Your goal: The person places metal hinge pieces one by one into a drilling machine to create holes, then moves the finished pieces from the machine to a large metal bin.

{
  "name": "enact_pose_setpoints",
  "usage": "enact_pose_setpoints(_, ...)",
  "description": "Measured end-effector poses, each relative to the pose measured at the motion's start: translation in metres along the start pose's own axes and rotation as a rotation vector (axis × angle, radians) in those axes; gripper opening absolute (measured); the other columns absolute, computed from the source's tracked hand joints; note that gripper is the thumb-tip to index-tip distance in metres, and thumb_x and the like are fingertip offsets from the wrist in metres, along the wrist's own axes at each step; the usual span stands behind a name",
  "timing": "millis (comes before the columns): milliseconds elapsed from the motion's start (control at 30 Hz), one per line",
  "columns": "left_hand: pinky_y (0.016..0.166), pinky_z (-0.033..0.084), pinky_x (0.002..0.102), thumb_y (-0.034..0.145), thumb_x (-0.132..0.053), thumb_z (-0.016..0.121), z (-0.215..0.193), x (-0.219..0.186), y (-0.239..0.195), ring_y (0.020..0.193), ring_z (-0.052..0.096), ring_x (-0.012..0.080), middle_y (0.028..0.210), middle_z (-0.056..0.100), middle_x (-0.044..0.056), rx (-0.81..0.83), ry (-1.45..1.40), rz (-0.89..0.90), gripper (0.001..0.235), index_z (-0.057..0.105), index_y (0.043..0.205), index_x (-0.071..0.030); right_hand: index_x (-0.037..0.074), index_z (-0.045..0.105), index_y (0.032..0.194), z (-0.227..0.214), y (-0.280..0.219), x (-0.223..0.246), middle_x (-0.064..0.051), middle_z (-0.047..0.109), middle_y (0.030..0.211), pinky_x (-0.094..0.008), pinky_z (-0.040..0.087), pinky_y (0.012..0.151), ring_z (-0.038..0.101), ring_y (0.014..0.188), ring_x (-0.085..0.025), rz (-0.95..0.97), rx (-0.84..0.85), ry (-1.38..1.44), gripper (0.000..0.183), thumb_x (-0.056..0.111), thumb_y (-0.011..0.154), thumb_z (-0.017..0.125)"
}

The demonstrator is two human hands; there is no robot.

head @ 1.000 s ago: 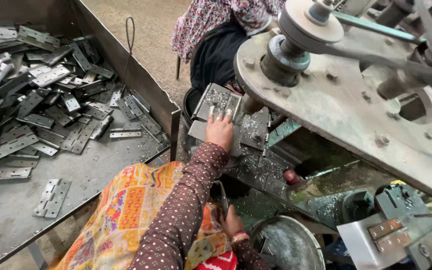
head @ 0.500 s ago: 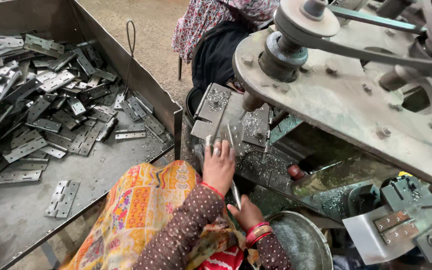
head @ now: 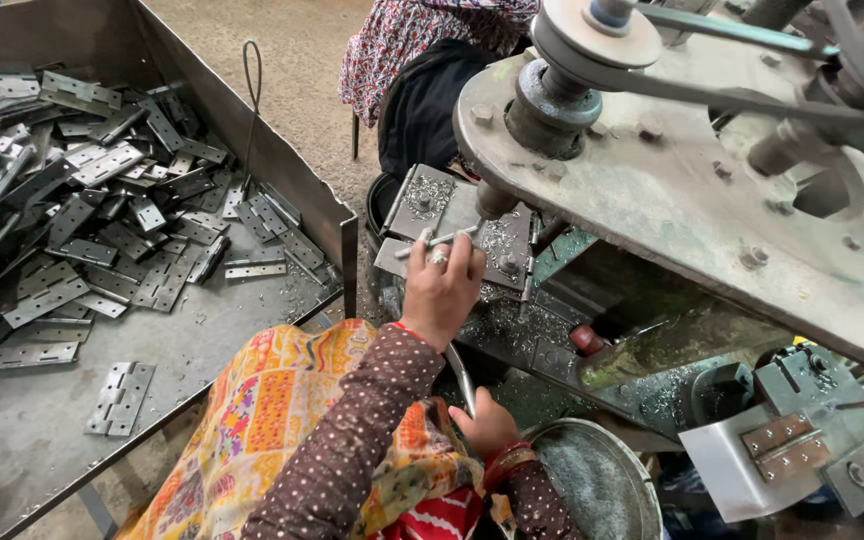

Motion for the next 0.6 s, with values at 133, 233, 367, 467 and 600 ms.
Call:
enact_pose_setpoints(133,0.097,0.050,0.048,0.091,-0.019,0.062,0.058,0.002,-0.043,0.110,0.063,0.0244,0.122,0.062,0.012,0.640,0.008,-0.034,0.030,0.066,0.116,-0.005,0.007,0.055,0.098,-0.006,-0.004,0.005,-0.024,0.071,0.089,-0.054,0.053,0.075,0.069,0.088,-0.047,0.004,0.042,-0.049,0.049,0.051,0.086,0.072)
enact_pose_setpoints(233,0.106,0.043,0.046,0.096,-0.025,0.059,0.044,0.018,-0.056,0.127,0.055,0.0286,0.142,0.058,0.015,0.566,0.000,-0.141,0.043,0.065,0.133,-0.002,0.005,0.053,0.098,-0.007,0.000,0.005,-0.026,0.070,0.089,-0.055,0.053,0.074,0.068,0.089,-0.048,-0.028,0.034,-0.044,0.054,0.054,0.085,0.072)
enact_pose_setpoints(367,0.115,0.028,0.057,0.090,-0.047,0.055,0.026,0.023,-0.052,0.135,0.047,0.0309,0.143,0.053,0.014,0.549,0.103,-0.209,0.061,0.064,0.128,-0.001,0.005,0.052,0.101,-0.016,0.004,0.009,-0.026,0.071,0.088,-0.055,0.053,0.076,0.068,0.090,-0.048,-0.008,0.057,-0.117,0.063,0.062,0.084,0.071)
enact_pose_setpoints(467,0.117,0.025,0.058,0.093,-0.032,0.052,0.038,0.011,-0.053,0.140,0.045,0.0281,0.147,0.052,0.012,0.689,0.045,-0.185,0.048,0.064,0.129,-0.003,0.006,0.055,0.097,-0.028,0.006,0.018,-0.024,0.071,0.089,-0.054,0.053,0.077,0.068,0.090,-0.047,-0.007,0.070,-0.126,0.063,0.065,0.082,0.071)
enact_pose_setpoints(600,0.118,0.024,0.058,0.095,-0.030,0.051,0.063,0.014,-0.045,0.139,0.045,0.0299,0.146,0.052,0.016,0.647,0.032,-0.184,0.045,0.066,0.126,-0.001,0.004,0.056,0.096,-0.027,0.007,0.013,-0.024,0.071,0.086,-0.055,0.052,0.075,0.068,0.088,-0.048,-0.050,0.019,-0.125,0.062,0.063,0.084,0.071)
Point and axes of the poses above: each hand's wrist, its own y-axis towards the middle knuckle, its own z-axis out of the palm, x = y × z, the point moved 6 cm from there along y, towards the middle knuckle
